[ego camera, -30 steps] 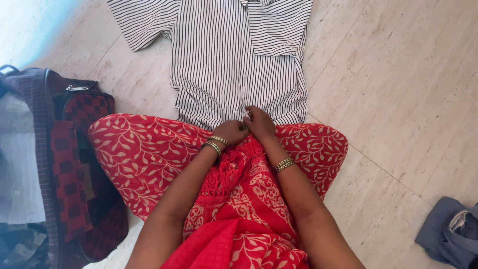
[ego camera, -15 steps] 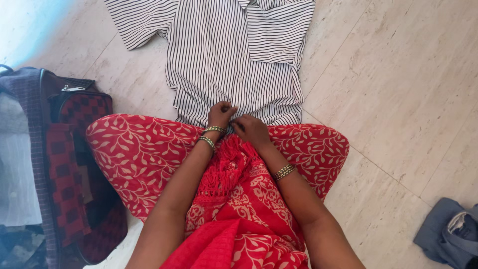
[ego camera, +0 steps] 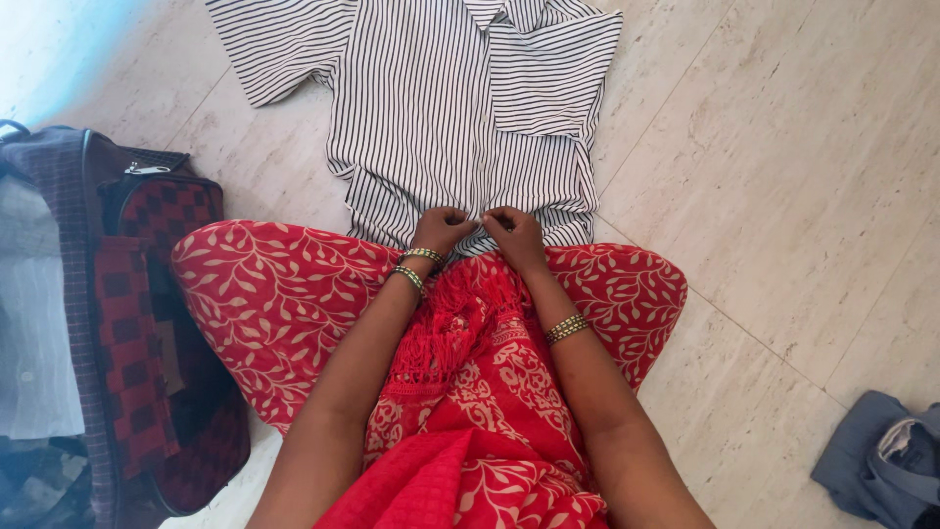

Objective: The person buttons a long-sleeved shirt and a short-sleeved shirt, folds each into a rectangle, and places them into a bag.

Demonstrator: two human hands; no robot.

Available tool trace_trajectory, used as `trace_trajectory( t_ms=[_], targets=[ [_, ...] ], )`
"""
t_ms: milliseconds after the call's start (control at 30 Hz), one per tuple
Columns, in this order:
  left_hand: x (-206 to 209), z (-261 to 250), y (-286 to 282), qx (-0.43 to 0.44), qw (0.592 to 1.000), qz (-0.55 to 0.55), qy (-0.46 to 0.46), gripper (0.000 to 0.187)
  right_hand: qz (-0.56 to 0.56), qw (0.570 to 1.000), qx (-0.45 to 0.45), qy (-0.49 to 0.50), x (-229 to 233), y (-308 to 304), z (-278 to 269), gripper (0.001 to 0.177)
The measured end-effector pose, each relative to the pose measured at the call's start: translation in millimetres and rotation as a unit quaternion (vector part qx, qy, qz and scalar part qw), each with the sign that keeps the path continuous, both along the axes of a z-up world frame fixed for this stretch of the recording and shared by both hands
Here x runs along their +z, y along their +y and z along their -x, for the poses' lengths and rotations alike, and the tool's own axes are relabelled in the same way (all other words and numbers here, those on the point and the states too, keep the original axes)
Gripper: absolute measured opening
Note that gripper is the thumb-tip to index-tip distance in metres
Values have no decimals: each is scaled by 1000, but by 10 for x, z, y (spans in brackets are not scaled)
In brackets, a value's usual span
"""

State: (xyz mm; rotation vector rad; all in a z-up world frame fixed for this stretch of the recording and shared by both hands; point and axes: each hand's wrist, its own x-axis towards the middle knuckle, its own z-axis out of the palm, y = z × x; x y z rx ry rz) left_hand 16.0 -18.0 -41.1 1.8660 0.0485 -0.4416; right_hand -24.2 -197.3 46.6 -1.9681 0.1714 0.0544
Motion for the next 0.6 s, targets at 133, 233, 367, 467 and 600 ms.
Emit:
trace_trajectory(
  t_ms=[133,233,367,467,600],
  targets=[
    [-23,-26,11,-19,999,17,27,42,4,1000,12,24,-42,-19,-4,23],
    [-105,-24,-31,14,992,114,44,35,21,1000,-3,14,-28,17,5,24],
    [-29,9,-35,41,990,126,51,30,90,995,-32,-34,7,98,39,23],
    [165,33,-27,32,992,113,52,30,143,984,-43,-92,44,125,57,22],
    [372,96,-10,38,992,115,26,25,191,973,-34,-129,177,173,123,17]
  ],
)
